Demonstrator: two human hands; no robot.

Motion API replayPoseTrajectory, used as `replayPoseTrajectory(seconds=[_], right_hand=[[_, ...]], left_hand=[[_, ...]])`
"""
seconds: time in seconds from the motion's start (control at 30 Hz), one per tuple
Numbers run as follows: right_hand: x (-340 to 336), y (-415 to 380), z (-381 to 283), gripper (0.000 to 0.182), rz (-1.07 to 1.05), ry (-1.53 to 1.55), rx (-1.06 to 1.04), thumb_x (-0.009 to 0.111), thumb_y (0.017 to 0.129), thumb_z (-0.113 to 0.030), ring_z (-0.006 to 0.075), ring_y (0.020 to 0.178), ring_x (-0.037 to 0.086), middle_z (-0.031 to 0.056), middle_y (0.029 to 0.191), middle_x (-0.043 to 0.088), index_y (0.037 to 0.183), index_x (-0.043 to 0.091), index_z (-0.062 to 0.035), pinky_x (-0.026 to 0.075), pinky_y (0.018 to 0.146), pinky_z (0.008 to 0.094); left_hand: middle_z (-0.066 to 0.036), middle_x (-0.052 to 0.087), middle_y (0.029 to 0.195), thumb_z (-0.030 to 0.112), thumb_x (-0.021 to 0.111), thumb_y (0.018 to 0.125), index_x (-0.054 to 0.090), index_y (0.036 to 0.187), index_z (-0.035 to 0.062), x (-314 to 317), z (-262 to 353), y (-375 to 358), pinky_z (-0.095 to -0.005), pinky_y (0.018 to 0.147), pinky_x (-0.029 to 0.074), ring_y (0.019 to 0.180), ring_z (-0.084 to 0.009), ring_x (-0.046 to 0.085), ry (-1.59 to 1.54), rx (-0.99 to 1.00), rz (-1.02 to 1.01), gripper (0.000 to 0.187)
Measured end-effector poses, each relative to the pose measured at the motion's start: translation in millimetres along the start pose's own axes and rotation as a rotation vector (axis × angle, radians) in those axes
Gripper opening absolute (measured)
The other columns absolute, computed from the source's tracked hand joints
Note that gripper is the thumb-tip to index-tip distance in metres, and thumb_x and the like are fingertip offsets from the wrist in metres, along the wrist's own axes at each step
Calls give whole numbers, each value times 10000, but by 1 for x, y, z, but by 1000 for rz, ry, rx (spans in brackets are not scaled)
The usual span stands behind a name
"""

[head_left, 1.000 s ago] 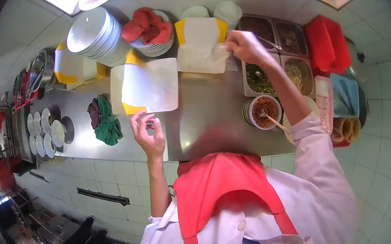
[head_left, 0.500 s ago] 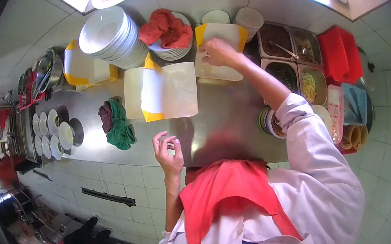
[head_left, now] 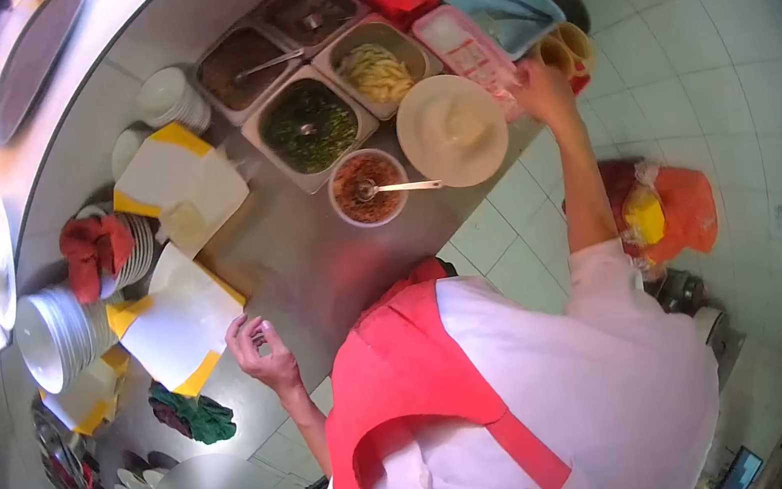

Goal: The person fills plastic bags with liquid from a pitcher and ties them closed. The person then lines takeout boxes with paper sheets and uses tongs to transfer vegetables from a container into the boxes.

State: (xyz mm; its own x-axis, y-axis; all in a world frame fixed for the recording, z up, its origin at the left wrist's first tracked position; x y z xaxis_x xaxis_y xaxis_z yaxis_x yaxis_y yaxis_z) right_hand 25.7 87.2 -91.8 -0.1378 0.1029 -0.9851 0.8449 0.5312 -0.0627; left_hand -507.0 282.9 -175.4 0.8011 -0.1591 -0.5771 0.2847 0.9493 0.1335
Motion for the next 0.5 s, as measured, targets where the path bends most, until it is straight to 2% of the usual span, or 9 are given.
replayPoseTrajectory(seconds=[0.07, 0.17, 0.23, 0.27, 0.33, 0.37, 0.43, 0.47, 0.5], right_hand=[[7, -31, 32, 375, -91, -37, 65, 784, 763, -287, 276, 864, 689, 137, 947, 710, 1011, 690, -22, 530, 788, 399], [42, -55, 71, 344, -6, 140, 148, 788, 747, -252, 279, 844, 680, 111, 953, 687, 998, 695, -36, 530, 757, 398], [52, -49, 71, 316, 244, 282, -215, 789, 724, -215, 284, 804, 664, 81, 962, 642, 995, 709, -72, 530, 729, 405], [48, -49, 54, 316, 246, 298, -215, 789, 724, -215, 284, 804, 664, 81, 962, 642, 995, 709, -72, 530, 729, 405], [35, -60, -5, 263, 97, 413, -441, 788, 704, -181, 281, 853, 636, 78, 1022, 601, 946, 727, -100, 524, 755, 408], [40, -62, -11, 263, 100, 422, -447, 788, 704, -181, 281, 853, 636, 78, 1022, 601, 946, 727, -100, 524, 755, 408], [69, -56, -38, 167, -49, 271, -595, 757, 695, -158, 280, 963, 599, 97, 1049, 587, 854, 742, -108, 506, 822, 407], [88, -46, -30, 98, -38, 216, -739, 722, 692, -142, 290, 1035, 563, 107, 1045, 584, 778, 739, -99, 482, 874, 400], [99, -35, -23, 84, 112, 374, -736, 696, 689, -135, 297, 1019, 560, 113, 1012, 592, 751, 731, -91, 475, 886, 404]], left_hand=[[-115, 590, 1126, 20, 647, 844, 657, 915, 9, 5, 9, 5, -278, 649, 507, 769, -169, 614, 43, 69, -61, 73], [-117, 588, 1133, 4, 647, 843, 650, 916, 6, 15, 27, 15, -267, 641, 506, 766, -159, 613, 29, 102, -129, 73], [-117, 588, 1135, -4, 650, 840, 647, 914, 6, 21, 44, 24, -265, 635, 508, 765, -155, 612, 45, 169, -143, 75], [-117, 587, 1138, -12, 653, 838, 645, 913, 5, 24, 53, 28, -262, 630, 509, 765, -152, 611, 52, 228, -162, 78], [-117, 588, 1140, -17, 655, 835, 647, 915, 6, 29, 65, 31, -265, 631, 514, 769, -155, 616, 63, 297, -175, 84], [-117, 589, 1142, -23, 658, 832, 648, 918, 7, 33, 71, 32, -267, 631, 518, 773, -159, 621, 58, 356, -178, 91], [-114, 591, 1147, -18, 660, 833, 653, 920, 8, 35, 70, 30, -270, 627, 525, 789, -167, 640, 59, 362, -185, 91], [-114, 593, 1147, -16, 659, 833, 654, 919, 7, 32, 67, 28, -270, 624, 526, 793, -170, 645, 68, 355, -171, 89], [-117, 597, 1141, -15, 657, 833, 657, 911, 13, 26, 65, 22, -272, 623, 532, 797, -176, 647, 57, 325, -146, 83]])
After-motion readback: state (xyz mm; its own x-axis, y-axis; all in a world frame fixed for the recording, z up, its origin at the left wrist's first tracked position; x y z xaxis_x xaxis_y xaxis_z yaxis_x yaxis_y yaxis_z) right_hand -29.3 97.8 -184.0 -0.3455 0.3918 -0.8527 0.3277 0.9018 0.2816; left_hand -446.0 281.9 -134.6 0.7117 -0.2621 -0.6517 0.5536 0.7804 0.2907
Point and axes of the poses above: each hand's wrist, its own y-axis towards the middle knuckle, its own x-axis out of the palm, z = x × y, the point moved 3 cm from there along y, towards the middle knuckle
